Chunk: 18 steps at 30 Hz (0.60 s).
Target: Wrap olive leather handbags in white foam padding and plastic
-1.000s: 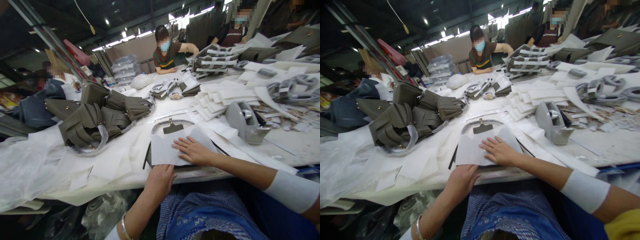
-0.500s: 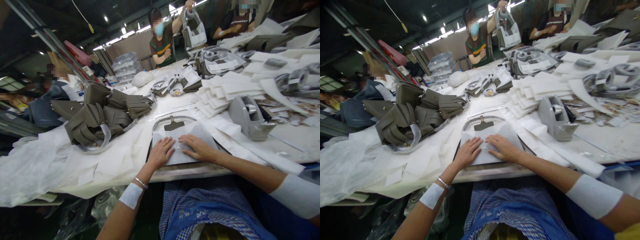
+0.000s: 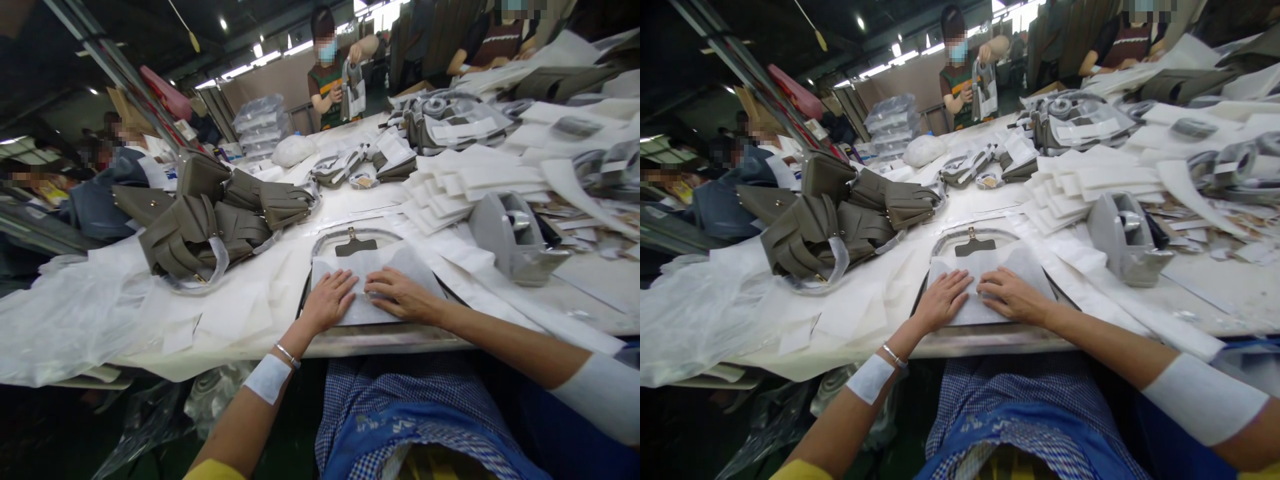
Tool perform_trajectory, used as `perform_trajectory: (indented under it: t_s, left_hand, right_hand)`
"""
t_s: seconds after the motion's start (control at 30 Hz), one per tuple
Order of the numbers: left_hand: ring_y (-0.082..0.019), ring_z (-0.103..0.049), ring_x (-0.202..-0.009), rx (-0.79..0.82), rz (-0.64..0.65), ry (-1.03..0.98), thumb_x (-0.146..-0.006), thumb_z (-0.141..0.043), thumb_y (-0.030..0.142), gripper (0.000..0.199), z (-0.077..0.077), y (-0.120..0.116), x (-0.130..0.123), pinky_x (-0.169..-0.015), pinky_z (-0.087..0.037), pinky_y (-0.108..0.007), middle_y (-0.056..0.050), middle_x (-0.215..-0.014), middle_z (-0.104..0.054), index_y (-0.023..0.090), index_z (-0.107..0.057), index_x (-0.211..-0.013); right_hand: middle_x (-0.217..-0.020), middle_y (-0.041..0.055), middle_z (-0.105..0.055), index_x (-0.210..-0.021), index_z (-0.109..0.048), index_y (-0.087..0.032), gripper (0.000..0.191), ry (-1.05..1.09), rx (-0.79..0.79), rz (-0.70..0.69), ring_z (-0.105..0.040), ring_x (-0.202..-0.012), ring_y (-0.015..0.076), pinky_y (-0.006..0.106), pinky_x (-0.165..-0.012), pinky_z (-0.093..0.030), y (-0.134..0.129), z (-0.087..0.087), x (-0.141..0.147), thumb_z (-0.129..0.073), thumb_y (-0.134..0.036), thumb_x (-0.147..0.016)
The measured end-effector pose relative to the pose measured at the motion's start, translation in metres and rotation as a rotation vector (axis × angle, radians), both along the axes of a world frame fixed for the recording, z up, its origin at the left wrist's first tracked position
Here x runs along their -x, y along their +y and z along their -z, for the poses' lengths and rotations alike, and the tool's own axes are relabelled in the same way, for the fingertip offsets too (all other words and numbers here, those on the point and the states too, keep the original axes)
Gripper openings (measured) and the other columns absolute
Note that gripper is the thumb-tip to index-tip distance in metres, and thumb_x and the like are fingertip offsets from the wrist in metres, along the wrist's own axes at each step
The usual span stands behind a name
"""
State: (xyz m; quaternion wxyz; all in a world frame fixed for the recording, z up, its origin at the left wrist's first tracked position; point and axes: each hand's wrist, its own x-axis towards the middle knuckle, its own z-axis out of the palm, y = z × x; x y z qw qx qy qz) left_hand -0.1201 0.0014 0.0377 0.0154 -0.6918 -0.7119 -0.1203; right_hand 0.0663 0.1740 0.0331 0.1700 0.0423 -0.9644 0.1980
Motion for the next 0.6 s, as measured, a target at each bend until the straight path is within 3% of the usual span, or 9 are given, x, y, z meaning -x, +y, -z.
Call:
perform_trajectory:
  t_s: [0.27,0.4,0.5,0.6]
  left_hand:
    - [-0.024,-0.037,-0.144,-0.029,0.022,0.036,-0.103,-0.039,0.039,0.043,-0.001,-0.002,0.000,-0.117,-0.031,-0.047,-0.005,-0.154,-0.044,0.030,-0.046,-0.145]
    - [-0.019,-0.040,-0.142,-0.100,0.155,0.024,-0.104,-0.040,0.030,0.038,0.004,-0.006,0.000,-0.118,-0.032,-0.043,-0.004,-0.147,-0.053,0.029,-0.053,-0.140]
    - [-0.014,-0.052,-0.133,-0.112,0.194,-0.065,-0.104,-0.040,0.026,0.035,0.008,-0.006,0.001,-0.116,-0.036,-0.037,-0.003,-0.135,-0.064,0.024,-0.058,-0.133]
    - [-0.015,-0.055,-0.131,-0.067,0.195,-0.140,-0.104,-0.041,0.032,0.034,0.002,-0.005,0.003,-0.116,-0.036,-0.038,-0.004,-0.133,-0.065,0.022,-0.062,-0.128]
  right_hand:
    - [-0.122,0.0105,-0.066,-0.112,-0.068,-0.022,0.025,0.022,0.007,-0.040,-0.061,-0.114,0.0226,0.055,-0.114,-0.031,-0.001,0.003,-0.004,-0.048,-0.031,-0.100]
    - [-0.124,0.0105,-0.069,-0.123,-0.066,-0.020,0.030,0.102,0.029,0.025,-0.063,-0.116,0.0220,0.048,-0.111,-0.039,-0.002,0.009,-0.005,-0.050,-0.032,-0.100]
    - [-0.121,0.0084,-0.071,-0.122,-0.068,-0.020,0.031,0.085,-0.046,0.025,-0.064,-0.115,0.0215,0.046,-0.109,-0.043,-0.002,0.011,-0.003,-0.046,-0.029,-0.102]
    - [-0.120,0.0067,-0.072,-0.122,-0.069,-0.020,0.033,0.032,-0.139,0.010,-0.064,-0.116,0.0209,0.046,-0.108,-0.042,-0.001,0.009,-0.004,-0.042,-0.026,-0.103]
